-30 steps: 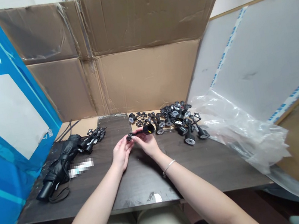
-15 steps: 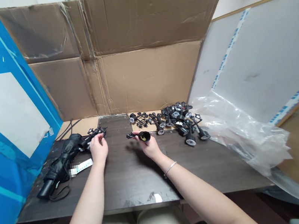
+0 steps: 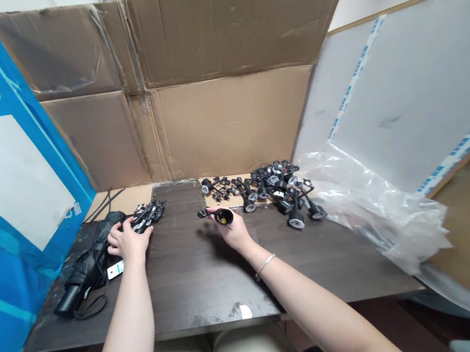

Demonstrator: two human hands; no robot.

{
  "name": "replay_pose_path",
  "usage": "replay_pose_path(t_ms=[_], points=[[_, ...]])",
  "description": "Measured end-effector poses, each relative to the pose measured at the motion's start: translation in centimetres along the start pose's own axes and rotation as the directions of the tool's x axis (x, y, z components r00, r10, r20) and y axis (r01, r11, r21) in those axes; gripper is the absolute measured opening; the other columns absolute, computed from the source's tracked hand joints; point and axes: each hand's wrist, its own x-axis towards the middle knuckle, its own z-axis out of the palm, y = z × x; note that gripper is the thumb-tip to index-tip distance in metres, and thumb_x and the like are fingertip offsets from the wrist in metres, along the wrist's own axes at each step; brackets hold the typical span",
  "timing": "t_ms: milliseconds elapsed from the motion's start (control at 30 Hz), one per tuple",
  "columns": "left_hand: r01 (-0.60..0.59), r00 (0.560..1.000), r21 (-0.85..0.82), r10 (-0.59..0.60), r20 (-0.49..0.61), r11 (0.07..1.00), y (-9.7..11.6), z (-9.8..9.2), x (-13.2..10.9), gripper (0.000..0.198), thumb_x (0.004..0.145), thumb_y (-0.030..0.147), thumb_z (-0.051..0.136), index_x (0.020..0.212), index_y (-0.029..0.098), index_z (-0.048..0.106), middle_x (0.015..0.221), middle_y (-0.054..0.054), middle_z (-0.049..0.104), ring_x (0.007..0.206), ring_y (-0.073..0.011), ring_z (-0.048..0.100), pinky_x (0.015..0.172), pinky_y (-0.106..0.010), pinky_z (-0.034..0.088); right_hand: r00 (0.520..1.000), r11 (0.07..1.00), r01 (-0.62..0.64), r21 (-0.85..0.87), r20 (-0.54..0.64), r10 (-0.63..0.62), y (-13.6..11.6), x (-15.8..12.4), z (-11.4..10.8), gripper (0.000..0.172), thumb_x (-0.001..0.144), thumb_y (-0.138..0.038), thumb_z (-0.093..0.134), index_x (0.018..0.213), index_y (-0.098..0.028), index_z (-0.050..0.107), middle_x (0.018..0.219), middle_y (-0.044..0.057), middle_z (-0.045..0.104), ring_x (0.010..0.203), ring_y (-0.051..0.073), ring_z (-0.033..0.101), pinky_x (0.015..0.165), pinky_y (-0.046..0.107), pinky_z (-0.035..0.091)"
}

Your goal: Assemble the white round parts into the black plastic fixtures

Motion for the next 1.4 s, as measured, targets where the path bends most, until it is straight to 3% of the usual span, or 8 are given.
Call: replay_pose_path(t_ms=[333, 567, 767, 933, 1067, 1200, 1300, 1400], points=[[0.018, 1.000, -0.210, -0.021, -0.011, 0.977, -0.9, 0.1, 1.2, 0.030, 0.075, 0.017, 0.044, 0.100, 0.018, 0.062, 0.110, -0.013, 0.051, 0.109, -0.0274, 0.043, 0.094, -0.039, 0.033, 1.000, 1.000, -0.013, 0.012, 0.028, 0.013, 0.5, -0.1, 0.0, 0.022, 0.076, -0.022, 0.055, 0.095, -0.023, 0.065, 0.100, 0.006, 0.064, 0.097, 0.020, 0.059, 0.088, 0.036, 0.045], [-0.198, 0.954, 0.029, 0.186, 0.235, 0.980, -2.0, -0.6, 3.4, 0.025, 0.070, 0.016, 0.048, 0.079, 0.023, 0.070, 0.106, -0.009, 0.057, 0.100, -0.0310, 0.046, 0.083, -0.040, 0.039, 0.999, 0.999, -0.038, 0.034, 0.015, 0.038, 0.3, 0.0, 0.0, 0.021, 0.074, -0.022, 0.057, 0.093, -0.024, 0.066, 0.098, 0.006, 0.065, 0.094, 0.021, 0.060, 0.087, 0.037, 0.046], [-0.430, 0.826, 0.312, 0.230, 0.514, 0.847, -0.3, -1.6, 6.0, 0.021, 0.064, 0.023, 0.062, 0.083, 0.028, 0.070, 0.103, -0.012, 0.060, 0.101, -0.0325, 0.049, 0.080, -0.040, 0.038, 0.999, 0.999, -0.032, 0.021, 0.012, 0.032, 0.4, -0.1, 0.1, 0.020, 0.073, -0.022, 0.057, 0.092, -0.023, 0.066, 0.095, 0.006, 0.066, 0.091, 0.021, 0.062, 0.085, 0.038, 0.046], [-0.596, 0.787, 0.419, 0.394, 0.476, 0.685, 0.5, -1.4, 5.1, 0.012, 0.071, 0.024, 0.059, 0.077, 0.021, 0.069, 0.099, -0.015, 0.063, 0.103, -0.0324, 0.048, 0.085, -0.042, 0.031, 1.000, 1.000, 0.020, -0.017, 0.019, -0.020, 0.2, 0.0, 0.1, 0.022, 0.075, -0.019, 0.054, 0.094, -0.023, 0.065, 0.094, 0.006, 0.066, 0.091, 0.020, 0.061, 0.084, 0.037, 0.047], [-0.598, 0.793, 0.420, 0.428, 0.434, 0.682, 0.4, -1.4, 4.7, 0.017, 0.075, 0.030, 0.056, 0.074, 0.019, 0.069, 0.094, -0.015, 0.065, 0.098, -0.0312, 0.050, 0.083, -0.040, 0.031, 0.995, 0.992, 0.101, -0.081, 0.035, -0.099, -0.1, 0.1, 0.0, 0.022, 0.076, -0.018, 0.052, 0.094, -0.023, 0.065, 0.095, 0.005, 0.066, 0.091, 0.019, 0.061, 0.084, 0.034, 0.047], [-0.527, 0.828, 0.283, 0.409, 0.383, 0.801, 0.4, -2.4, 4.7, 0.021, 0.073, 0.036, 0.056, 0.071, 0.018, 0.068, 0.082, -0.014, 0.067, 0.091, -0.0306, 0.056, 0.081, -0.038, 0.035, 0.984, 0.972, 0.172, -0.161, 0.067, -0.163, -0.2, 0.1, 0.0, 0.022, 0.079, -0.018, 0.049, 0.095, -0.021, 0.064, 0.095, 0.006, 0.066, 0.091, 0.018, 0.061, 0.083, 0.033, 0.048], [-0.348, 0.879, -0.058, 0.347, 0.326, 0.936, 0.7, -3.0, 3.7, 0.028, 0.070, 0.044, 0.056, 0.072, 0.017, 0.064, 0.078, -0.012, 0.068, 0.082, -0.0288, 0.060, 0.074, -0.036, 0.041, 0.977, 0.953, 0.213, -0.216, 0.076, -0.201, -0.2, 0.1, 0.1, 0.022, 0.080, -0.018, 0.047, 0.095, -0.019, 0.063, 0.094, 0.008, 0.067, 0.089, 0.018, 0.062, 0.081, 0.032, 0.049], [-0.034, 0.863, -0.606, 0.329, 0.384, 0.795, 1.5, -3.0, 1.5, 0.032, 0.062, 0.046, 0.064, 0.067, 0.015, 0.057, 0.078, -0.009, 0.068, 0.081, -0.0242, 0.063, 0.076, -0.034, 0.044, 0.975, 0.943, 0.219, -0.248, 0.072, -0.208, -0.2, 0.1, 0.2, 0.022, 0.081, -0.018, 0.046, 0.096, -0.018, 0.062, 0.094, 0.009, 0.067, 0.088, 0.018, 0.062, 0.079, 0.031, 0.050]])
